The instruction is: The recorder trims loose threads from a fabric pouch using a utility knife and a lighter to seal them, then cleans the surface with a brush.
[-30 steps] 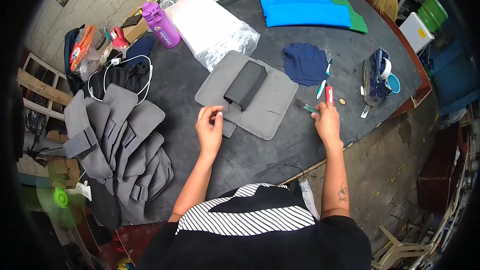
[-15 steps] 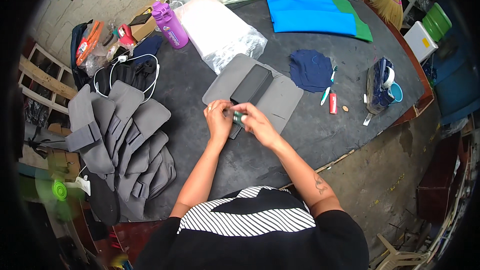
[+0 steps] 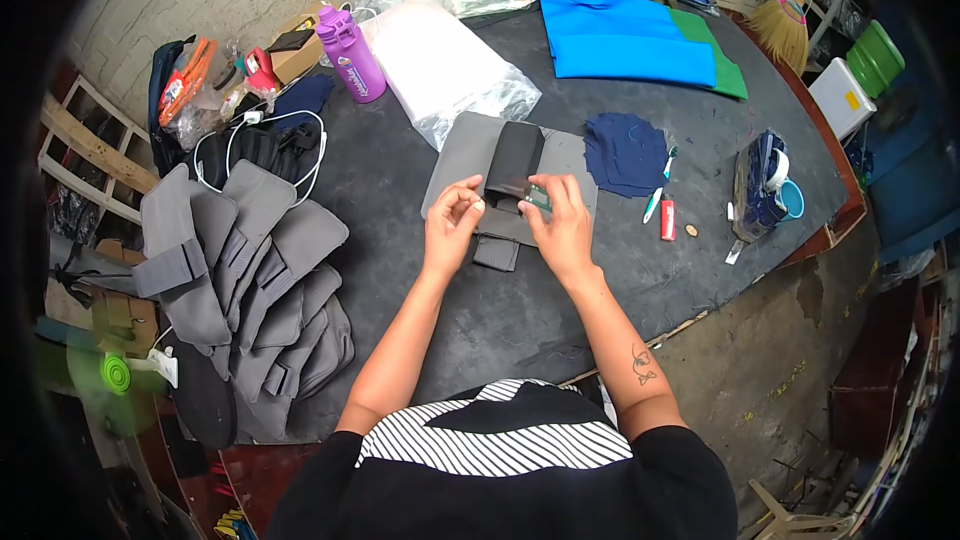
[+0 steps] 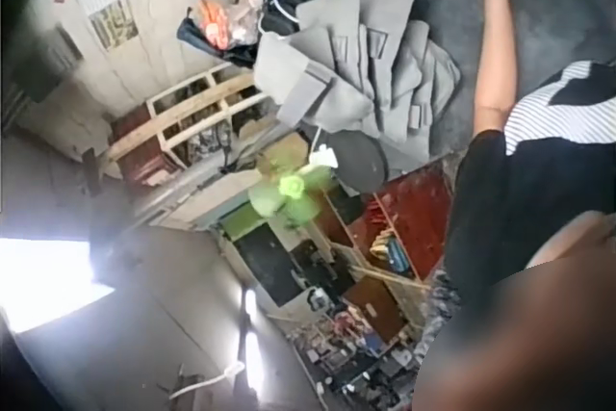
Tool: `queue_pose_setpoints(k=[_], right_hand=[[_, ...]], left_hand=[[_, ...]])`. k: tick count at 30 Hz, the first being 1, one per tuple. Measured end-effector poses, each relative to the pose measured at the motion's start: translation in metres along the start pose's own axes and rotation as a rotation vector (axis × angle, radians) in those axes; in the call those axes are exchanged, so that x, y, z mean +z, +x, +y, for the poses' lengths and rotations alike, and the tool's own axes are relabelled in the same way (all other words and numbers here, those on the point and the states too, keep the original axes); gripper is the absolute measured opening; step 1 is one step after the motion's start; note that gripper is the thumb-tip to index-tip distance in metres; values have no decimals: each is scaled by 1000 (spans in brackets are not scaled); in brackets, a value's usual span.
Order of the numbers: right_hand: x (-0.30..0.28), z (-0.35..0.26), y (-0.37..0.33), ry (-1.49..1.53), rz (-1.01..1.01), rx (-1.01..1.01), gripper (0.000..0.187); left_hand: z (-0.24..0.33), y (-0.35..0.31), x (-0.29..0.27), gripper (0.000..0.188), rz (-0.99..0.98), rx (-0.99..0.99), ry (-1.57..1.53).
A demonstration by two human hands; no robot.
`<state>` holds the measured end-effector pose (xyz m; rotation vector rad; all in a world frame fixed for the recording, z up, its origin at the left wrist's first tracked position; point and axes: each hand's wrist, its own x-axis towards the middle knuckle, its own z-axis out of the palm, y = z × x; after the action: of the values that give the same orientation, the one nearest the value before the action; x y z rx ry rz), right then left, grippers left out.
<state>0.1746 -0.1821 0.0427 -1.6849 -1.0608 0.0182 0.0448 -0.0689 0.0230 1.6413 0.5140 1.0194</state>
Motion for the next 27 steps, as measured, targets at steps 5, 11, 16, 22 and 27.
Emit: queue_pose_setpoints(k=[5, 11, 16, 22, 27], right_hand=[[1, -2, -6, -322, -4, -143, 33], [24, 5, -6, -323, 126, -283, 29], [33, 10, -7, -287, 162, -274, 25], [34, 13, -5, -266, 155, -273, 22], [24, 19, -2, -133, 241, -176, 27]], left_hand=[[-10, 10, -4, 2, -86, -423, -769], [-14, 6, -6, 3, -147, -373, -750], [-14, 0, -3, 7, -147, -352, -691], [-19, -1, -4, 7, -183, -320, -676], [-16, -10, 5, 6, 277, -305, -315]])
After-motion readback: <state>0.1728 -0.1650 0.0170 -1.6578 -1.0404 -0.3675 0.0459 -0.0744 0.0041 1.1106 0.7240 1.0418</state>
